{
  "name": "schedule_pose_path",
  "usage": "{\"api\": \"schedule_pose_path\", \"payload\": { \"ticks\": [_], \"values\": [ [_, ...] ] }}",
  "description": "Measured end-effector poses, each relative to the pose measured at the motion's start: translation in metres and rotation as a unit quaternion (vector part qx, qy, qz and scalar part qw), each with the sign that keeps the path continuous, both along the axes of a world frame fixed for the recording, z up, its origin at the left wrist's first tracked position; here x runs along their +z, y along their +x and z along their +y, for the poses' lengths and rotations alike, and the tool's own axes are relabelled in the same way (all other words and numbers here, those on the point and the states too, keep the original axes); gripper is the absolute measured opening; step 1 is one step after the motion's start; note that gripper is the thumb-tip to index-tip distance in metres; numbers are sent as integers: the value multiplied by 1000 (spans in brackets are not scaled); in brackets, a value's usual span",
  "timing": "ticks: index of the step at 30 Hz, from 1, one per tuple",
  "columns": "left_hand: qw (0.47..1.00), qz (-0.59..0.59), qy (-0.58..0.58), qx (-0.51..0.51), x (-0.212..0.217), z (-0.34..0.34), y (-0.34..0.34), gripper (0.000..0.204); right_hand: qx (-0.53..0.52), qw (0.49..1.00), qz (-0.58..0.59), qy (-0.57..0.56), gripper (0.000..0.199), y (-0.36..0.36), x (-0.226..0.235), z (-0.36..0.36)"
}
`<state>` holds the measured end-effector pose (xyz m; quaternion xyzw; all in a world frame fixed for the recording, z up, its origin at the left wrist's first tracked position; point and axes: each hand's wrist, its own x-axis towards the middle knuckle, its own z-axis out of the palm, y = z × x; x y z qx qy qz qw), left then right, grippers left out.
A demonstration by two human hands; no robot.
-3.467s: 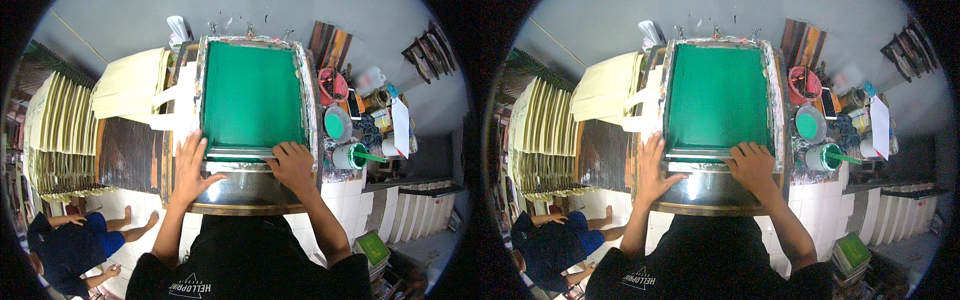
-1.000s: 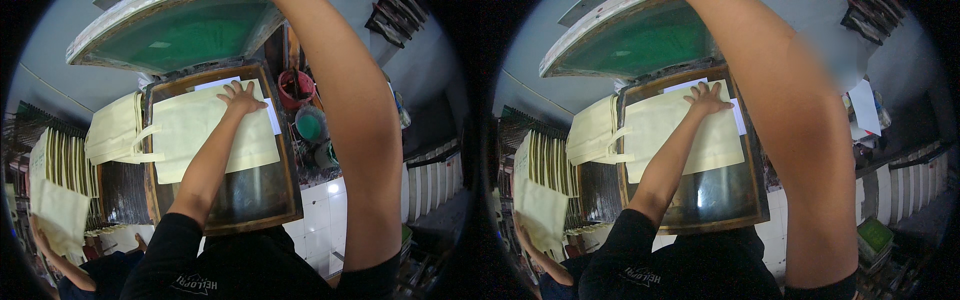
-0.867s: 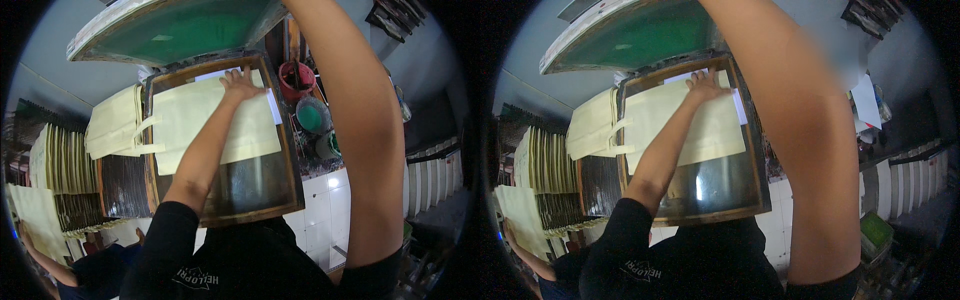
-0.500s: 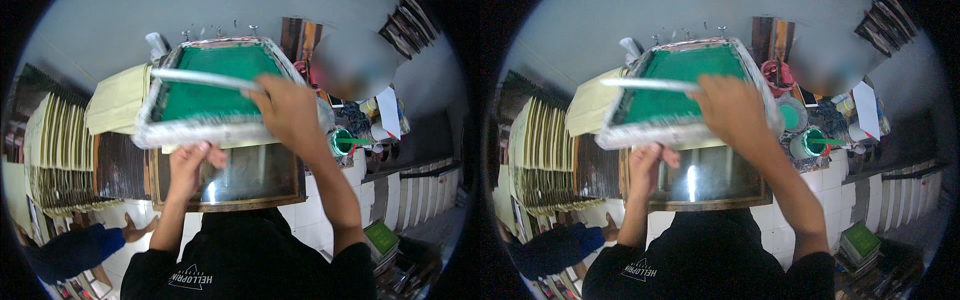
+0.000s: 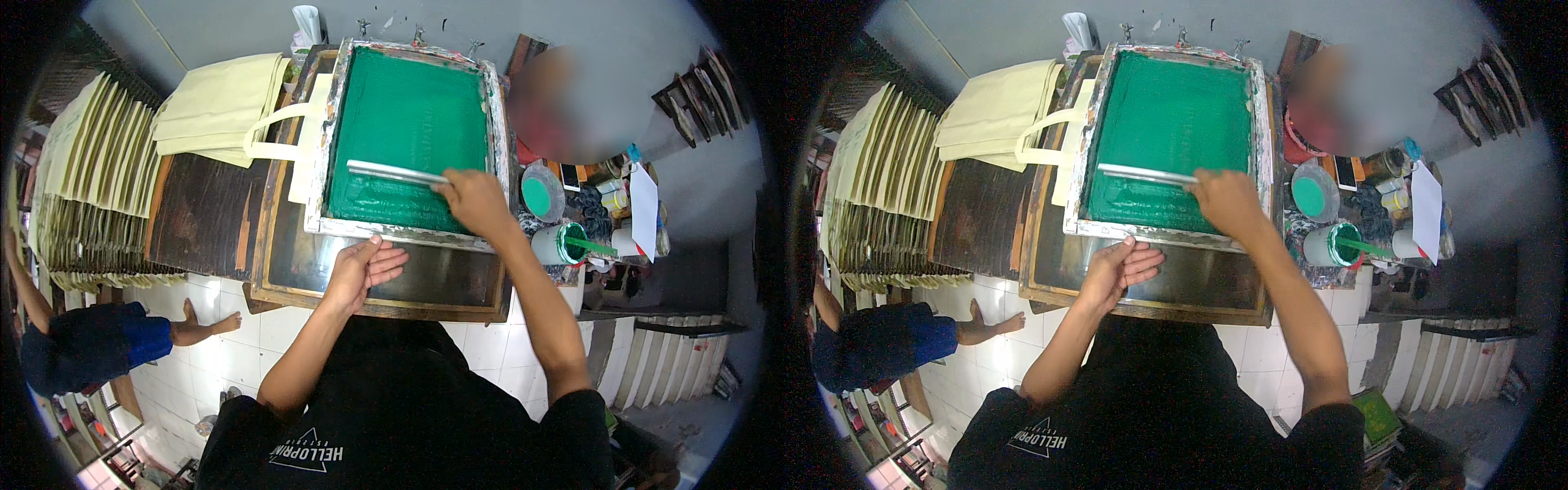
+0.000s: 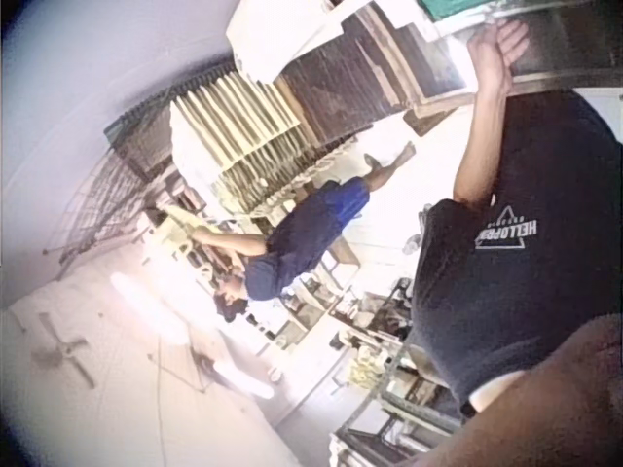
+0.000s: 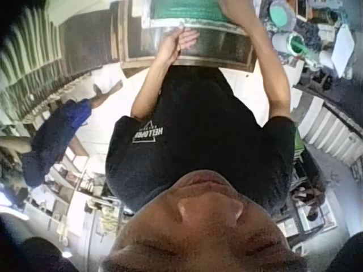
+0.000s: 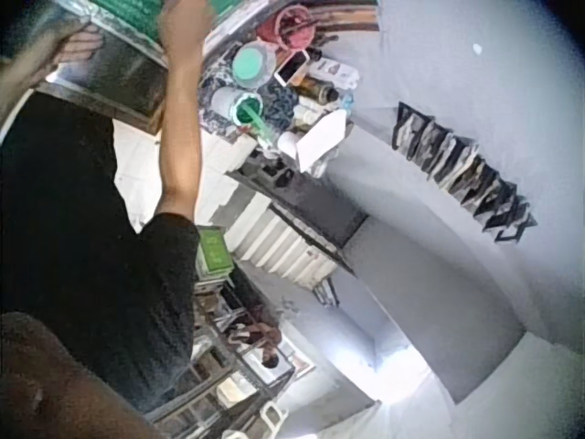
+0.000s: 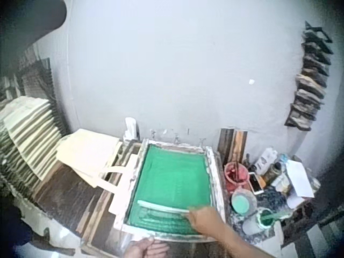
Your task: The person performs screen printing on yellow bags by placing each bag on the press, lowering the screen, and using a squeegee to apply green ink before removing the printed bag and placing it on a stack.
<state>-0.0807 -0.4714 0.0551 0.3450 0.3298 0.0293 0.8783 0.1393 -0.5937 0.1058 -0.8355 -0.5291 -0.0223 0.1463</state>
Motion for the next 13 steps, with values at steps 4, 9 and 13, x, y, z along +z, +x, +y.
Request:
{"api": "schedule_pose_path", "payload": {
  "ticks": [4, 9, 13],
  "values": [
    [1000, 19, 13, -14, 4, 3, 1, 45, 29, 998, 35, 48, 25, -4, 25, -12],
    [999, 10, 26, -38, 1, 7, 1, 46, 36, 999, 28, 27, 18, -38, 5, -29],
    [997, 27, 42, -62, 3, 7, 1, 47, 15, 997, -48, 62, 13, -59, -40, -34]
  ]
}}
